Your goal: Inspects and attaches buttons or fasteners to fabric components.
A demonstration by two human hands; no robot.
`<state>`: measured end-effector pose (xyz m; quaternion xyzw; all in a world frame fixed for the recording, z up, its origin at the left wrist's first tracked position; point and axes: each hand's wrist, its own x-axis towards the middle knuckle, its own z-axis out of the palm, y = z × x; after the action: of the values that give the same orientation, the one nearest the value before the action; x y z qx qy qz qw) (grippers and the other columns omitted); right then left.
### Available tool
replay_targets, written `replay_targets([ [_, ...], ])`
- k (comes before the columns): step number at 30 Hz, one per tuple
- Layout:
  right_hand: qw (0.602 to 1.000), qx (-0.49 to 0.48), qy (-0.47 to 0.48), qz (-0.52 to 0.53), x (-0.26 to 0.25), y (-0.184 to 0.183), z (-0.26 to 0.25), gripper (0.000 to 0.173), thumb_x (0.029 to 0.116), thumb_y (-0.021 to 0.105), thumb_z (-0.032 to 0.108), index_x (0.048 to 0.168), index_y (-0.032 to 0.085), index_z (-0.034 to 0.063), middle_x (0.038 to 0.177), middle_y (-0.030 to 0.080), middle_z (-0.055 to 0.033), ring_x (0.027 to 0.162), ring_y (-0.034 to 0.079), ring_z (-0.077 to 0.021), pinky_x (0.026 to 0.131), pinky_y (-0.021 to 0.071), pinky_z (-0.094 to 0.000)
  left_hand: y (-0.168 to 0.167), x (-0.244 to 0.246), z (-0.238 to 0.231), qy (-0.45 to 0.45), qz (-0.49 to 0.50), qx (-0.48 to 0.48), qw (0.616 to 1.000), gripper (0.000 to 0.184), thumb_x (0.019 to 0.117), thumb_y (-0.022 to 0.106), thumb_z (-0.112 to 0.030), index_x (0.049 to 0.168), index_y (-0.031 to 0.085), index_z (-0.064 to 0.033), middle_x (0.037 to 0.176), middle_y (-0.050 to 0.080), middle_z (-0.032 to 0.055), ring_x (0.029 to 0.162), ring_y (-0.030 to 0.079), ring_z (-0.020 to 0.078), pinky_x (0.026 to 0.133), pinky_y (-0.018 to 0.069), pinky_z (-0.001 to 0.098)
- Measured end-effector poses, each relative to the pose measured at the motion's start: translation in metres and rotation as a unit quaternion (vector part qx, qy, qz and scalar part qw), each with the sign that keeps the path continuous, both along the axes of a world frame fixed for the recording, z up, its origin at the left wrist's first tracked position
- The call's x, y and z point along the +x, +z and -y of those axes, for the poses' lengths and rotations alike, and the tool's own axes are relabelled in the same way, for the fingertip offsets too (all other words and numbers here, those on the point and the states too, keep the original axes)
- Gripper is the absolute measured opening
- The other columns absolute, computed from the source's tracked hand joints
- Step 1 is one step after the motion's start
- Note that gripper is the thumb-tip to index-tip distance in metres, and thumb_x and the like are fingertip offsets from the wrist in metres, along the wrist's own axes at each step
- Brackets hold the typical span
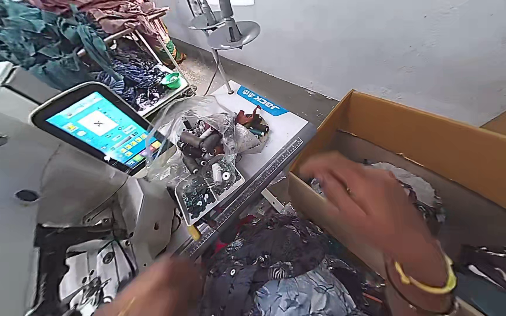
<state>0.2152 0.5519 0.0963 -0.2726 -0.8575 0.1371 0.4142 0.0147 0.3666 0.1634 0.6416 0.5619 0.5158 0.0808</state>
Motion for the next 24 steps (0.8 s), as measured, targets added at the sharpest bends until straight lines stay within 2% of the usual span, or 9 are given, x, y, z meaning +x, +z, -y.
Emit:
replay_targets([
  [2,0.982,-0.069,-0.122,0.128,0.005,0.000,-0.013,0.041,0.1015,0.062,0.028,0.133,0.064,0.0028,0.131,0.064,-0.0255,0.118,0.061,-0.0505,0.088,0.0482,-0.0725,-0.009,-0.014,-0.016,0.081,-0.228,-0.001,0.970,0.030,0.1104,0.043,-0.028,0.095,0.062,-0.0107,0.077,0.060,0.0030,0.074,0.054,0.0097,0.069,0.0427,0.0226],
  [3,0.982,-0.062,-0.155,0.089,0.006,0.002,-0.011,0.039,0.0998,0.065,0.025,0.131,0.066,0.0013,0.141,0.058,-0.0257,0.129,0.052,-0.0529,0.095,0.0402,-0.0755,-0.013,-0.017,-0.024,0.110,-0.298,0.016,0.948,0.029,0.1094,0.045,-0.027,0.094,0.065,-0.0107,0.075,0.063,0.0040,0.072,0.056,0.0130,0.066,0.0431,0.0243],
  [6,0.990,-0.018,-0.077,-0.115,-0.004,0.015,0.025,0.027,0.1036,0.058,0.026,0.117,0.075,0.0088,0.116,0.073,-0.0057,0.095,0.065,-0.0173,0.079,0.0525,-0.0358,-0.019,-0.010,-0.042,0.128,-0.361,0.033,0.923,0.027,0.1062,0.049,-0.023,0.092,0.070,-0.0117,0.071,0.063,0.0020,0.067,0.056,0.0135,0.062,0.0437,0.0235],
  [8,0.974,-0.124,0.110,-0.153,-0.023,0.014,0.050,0.041,0.1005,0.063,0.033,0.130,0.068,0.0044,0.101,0.073,-0.0033,0.079,0.067,-0.0051,0.068,0.0564,-0.0231,-0.018,-0.002,-0.046,0.109,-0.359,0.026,0.927,0.027,0.1057,0.050,-0.022,0.093,0.071,-0.0117,0.072,0.064,0.0014,0.066,0.057,0.0134,0.062,0.0455,0.0239],
  [10,0.927,-0.240,0.222,-0.187,-0.042,0.008,0.058,0.040,0.0957,0.071,0.023,0.127,0.065,-0.0003,0.100,0.075,-0.0041,0.077,0.071,-0.0035,0.068,0.0602,-0.0206,-0.017,0.002,-0.047,0.103,-0.351,0.022,0.930,0.026,0.1036,0.050,-0.021,0.094,0.072,-0.0114,0.074,0.067,0.0024,0.067,0.062,0.0149,0.063,0.0503,0.0266],
  [13,0.905,-0.253,0.203,-0.273,-0.050,-0.002,0.050,0.013,0.0982,0.066,0.011,0.099,0.070,-0.0015,0.076,0.071,0.0010,0.064,0.068,-0.0010,0.061,0.0595,-0.0180,-0.016,-0.004,-0.043,0.102,-0.282,-0.016,0.954,0.030,0.1058,0.048,-0.026,0.096,0.072,-0.0118,0.074,0.064,-0.0024,0.066,0.057,0.0051,0.063,0.0466,0.0212],
  [18,0.976,-0.025,0.047,-0.213,-0.057,-0.010,0.035,0.020,0.0999,0.061,0.017,0.096,0.076,0.0044,0.077,0.074,-0.0042,0.065,0.070,-0.0116,0.061,0.0580,-0.0300,-0.003,-0.003,-0.053,-0.021,0.182,-0.066,0.981,0.019,0.1050,0.050,-0.009,0.097,0.067,-0.0073,0.073,0.065,-0.0052,0.056,0.054,-0.0006,0.054,0.0472,0.0151],
  [21,0.976,0.072,0.032,-0.205,-0.061,0.002,0.039,0.022,0.1019,0.060,0.019,0.096,0.077,0.0061,0.079,0.073,-0.0056,0.066,0.070,-0.0153,0.059,0.0562,-0.0328,0.000,0.004,-0.069,0.055,0.051,-0.040,0.996,0.014,0.1006,0.063,-0.012,0.106,0.076,-0.0079,0.084,0.071,-0.0019,0.055,0.056,0.0010,0.051,0.0474,0.0171],
  [24,0.952,-0.067,0.059,-0.292,-0.060,0.025,0.026,0.013,0.0975,0.067,0.014,0.096,0.073,0.0036,0.084,0.069,-0.0063,0.067,0.066,-0.0097,0.061,0.0570,-0.0259,0.005,0.009,-0.076,0.085,-0.047,-0.050,0.994,0.014,0.1024,0.062,-0.019,0.104,0.073,-0.0110,0.081,0.068,-0.0041,0.052,0.052,-0.0004,0.049,0.0450,0.0177],
])
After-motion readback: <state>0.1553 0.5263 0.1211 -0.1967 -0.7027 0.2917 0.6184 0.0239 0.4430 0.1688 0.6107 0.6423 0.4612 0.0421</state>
